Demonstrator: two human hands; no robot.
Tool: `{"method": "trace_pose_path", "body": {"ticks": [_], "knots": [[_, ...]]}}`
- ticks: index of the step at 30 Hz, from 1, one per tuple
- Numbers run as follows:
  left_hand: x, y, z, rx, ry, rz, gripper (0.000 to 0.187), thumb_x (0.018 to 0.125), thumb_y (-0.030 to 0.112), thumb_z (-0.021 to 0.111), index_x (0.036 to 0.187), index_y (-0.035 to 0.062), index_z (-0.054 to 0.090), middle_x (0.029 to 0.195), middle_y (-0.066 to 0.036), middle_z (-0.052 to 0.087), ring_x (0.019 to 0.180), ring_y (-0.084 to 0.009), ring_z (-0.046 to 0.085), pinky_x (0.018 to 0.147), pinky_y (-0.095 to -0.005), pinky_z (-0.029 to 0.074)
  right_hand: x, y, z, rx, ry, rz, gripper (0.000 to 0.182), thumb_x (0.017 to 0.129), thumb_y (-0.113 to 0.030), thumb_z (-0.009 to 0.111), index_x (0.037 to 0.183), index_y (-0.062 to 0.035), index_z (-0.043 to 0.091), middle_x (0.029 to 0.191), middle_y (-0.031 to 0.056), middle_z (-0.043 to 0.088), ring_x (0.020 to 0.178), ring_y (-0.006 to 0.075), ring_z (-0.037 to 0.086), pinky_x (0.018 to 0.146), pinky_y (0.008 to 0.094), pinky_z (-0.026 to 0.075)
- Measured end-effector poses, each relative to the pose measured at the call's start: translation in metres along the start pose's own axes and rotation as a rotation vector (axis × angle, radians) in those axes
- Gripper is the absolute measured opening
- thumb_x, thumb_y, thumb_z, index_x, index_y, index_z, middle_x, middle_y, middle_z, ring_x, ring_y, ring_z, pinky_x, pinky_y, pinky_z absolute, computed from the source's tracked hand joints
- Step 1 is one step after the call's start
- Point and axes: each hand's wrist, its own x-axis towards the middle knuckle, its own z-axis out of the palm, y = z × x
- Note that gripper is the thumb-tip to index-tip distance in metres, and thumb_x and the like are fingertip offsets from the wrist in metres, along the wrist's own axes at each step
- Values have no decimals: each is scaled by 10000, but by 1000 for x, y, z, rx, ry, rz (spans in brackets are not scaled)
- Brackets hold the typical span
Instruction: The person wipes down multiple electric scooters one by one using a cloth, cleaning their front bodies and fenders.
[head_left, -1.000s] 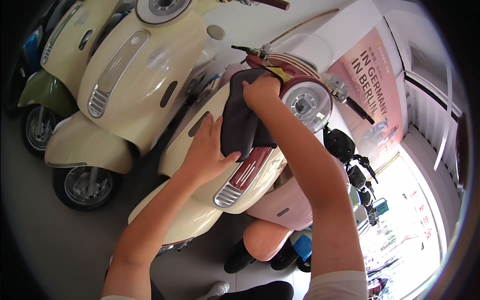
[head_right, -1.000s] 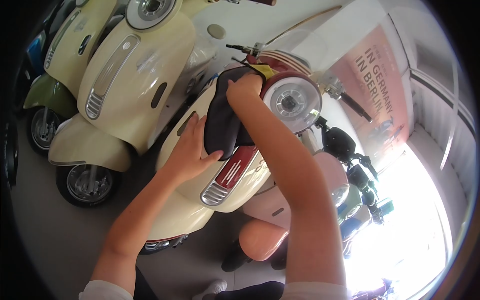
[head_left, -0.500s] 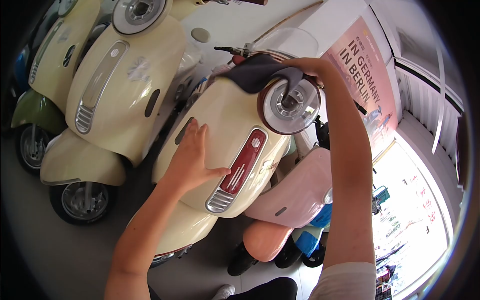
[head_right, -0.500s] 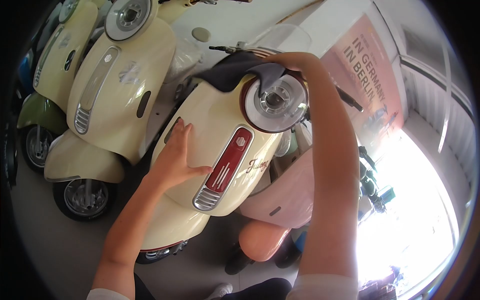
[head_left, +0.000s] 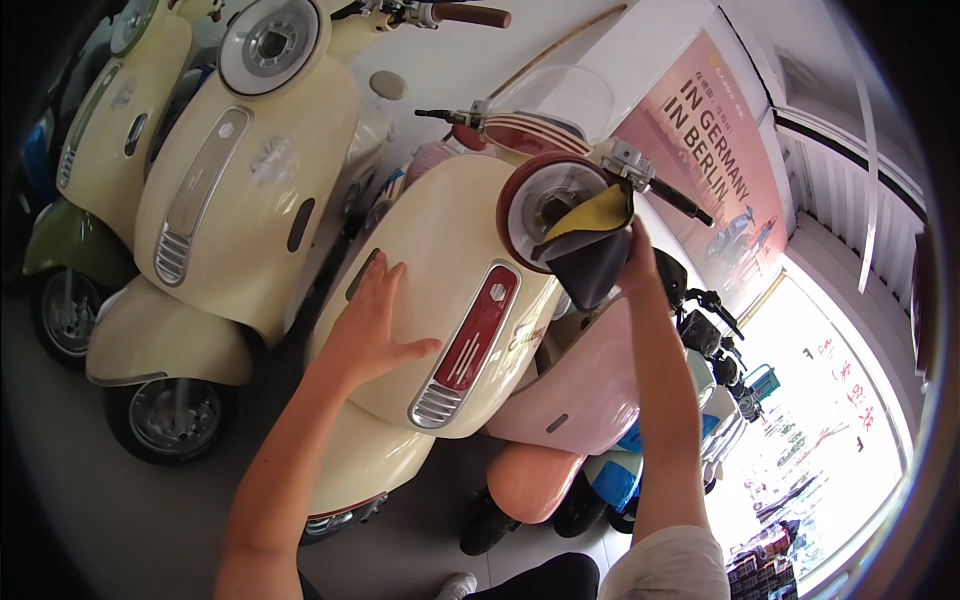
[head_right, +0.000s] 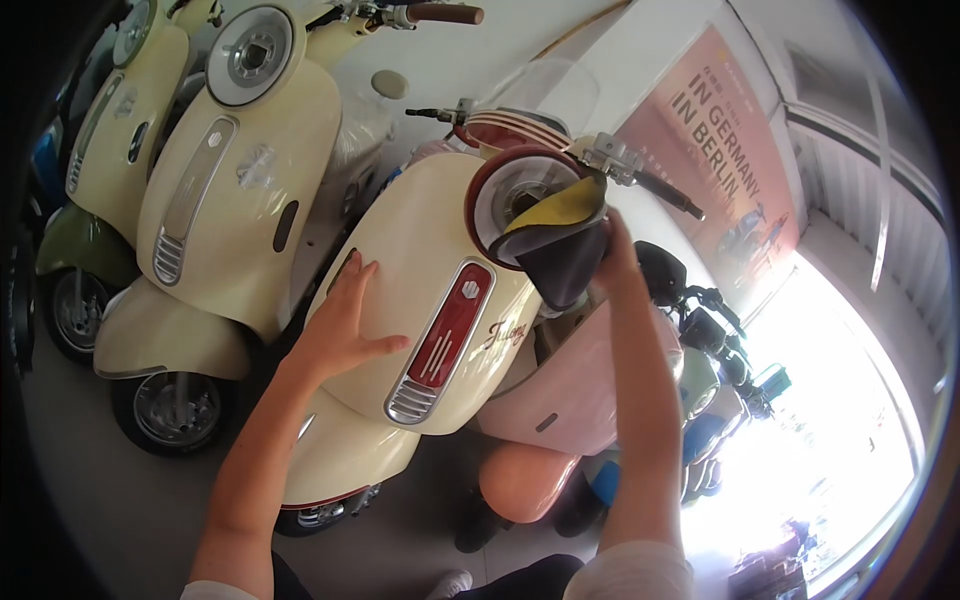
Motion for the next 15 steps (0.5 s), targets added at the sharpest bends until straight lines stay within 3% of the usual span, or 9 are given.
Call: {"method": "trace_pose_path", "body": {"ticks": [2,4,6,8,9,12,13,15], "knots": [[-1,-1,-1,-6,-28,-3,1196,731,561,863,1603,24,244,1690,-278,136,1577,-400,165,1257,-452,275,-3,44,2,154,5,-148,625,1046,-527,449,1386,-25,601,1397,178,640,1295,352,599,1174,501,416],[-1,-1,-3,-11,-40,-10,1205,731,571,858,1610,30,236,1693,-277,126,1579,-397,156,1259,-453,265,-26,82,61,256,71,-338,629,1056,-508,430,1471,-44,521,1499,174,554,1375,355,528,1193,501,393],[-1,-6,0,-11,-48,-17,1213,730,581,853,1616,36,228,1696,-276,116,1582,-394,148,1261,-454,256,-30,115,67,347,-32,-415,643,1057,-504,460,1530,-69,435,1556,155,486,1432,348,459,1222,498,351],[0,-15,5,-28,-42,13,1207,731,581,852,1615,36,237,1698,-274,109,1583,-393,146,1263,-457,245,-20,150,70,263,6,-614,593,1056,-427,526,1526,-80,428,1543,132,493,1425,330,467,1209,489,364],[-1,-14,3,-31,-27,25,1175,742,568,850,1608,36,260,1693,-278,127,1576,-406,166,1258,-456,258,-16,169,82,268,237,-621,567,1055,-343,529,1525,-39,438,1563,156,472,1433,344,458,1208,475,353],[-3,-7,-5,-51,-46,14,1124,758,481,859,1616,74,257,1703,-257,120,1584,-373,164,1274,-423,220,-8,227,64,-1170,617,-740,548,1046,-262,583,1506,-9,425,1556,195,443,1464,381,370,1223,444,299],[-4,-7,-6,-50,-49,15,1124,758,481,859,1616,74,257,1703,-257,120,1584,-373,164,1274,-423,220,9,255,31,-1063,461,-794,559,1061,-296,556,1525,-24,401,1557,176,440,1461,358,373,1229,441,292],[-5,-7,-8,-47,-25,58,1033,763,388,850,1576,28,323,1680,-281,180,1562,-396,221,1249,-432,288,40,315,-23,-173,8,-634,580,1090,-432,438,1560,-99,365,1564,106,446,1441,311,407,1229,462,311]]}}
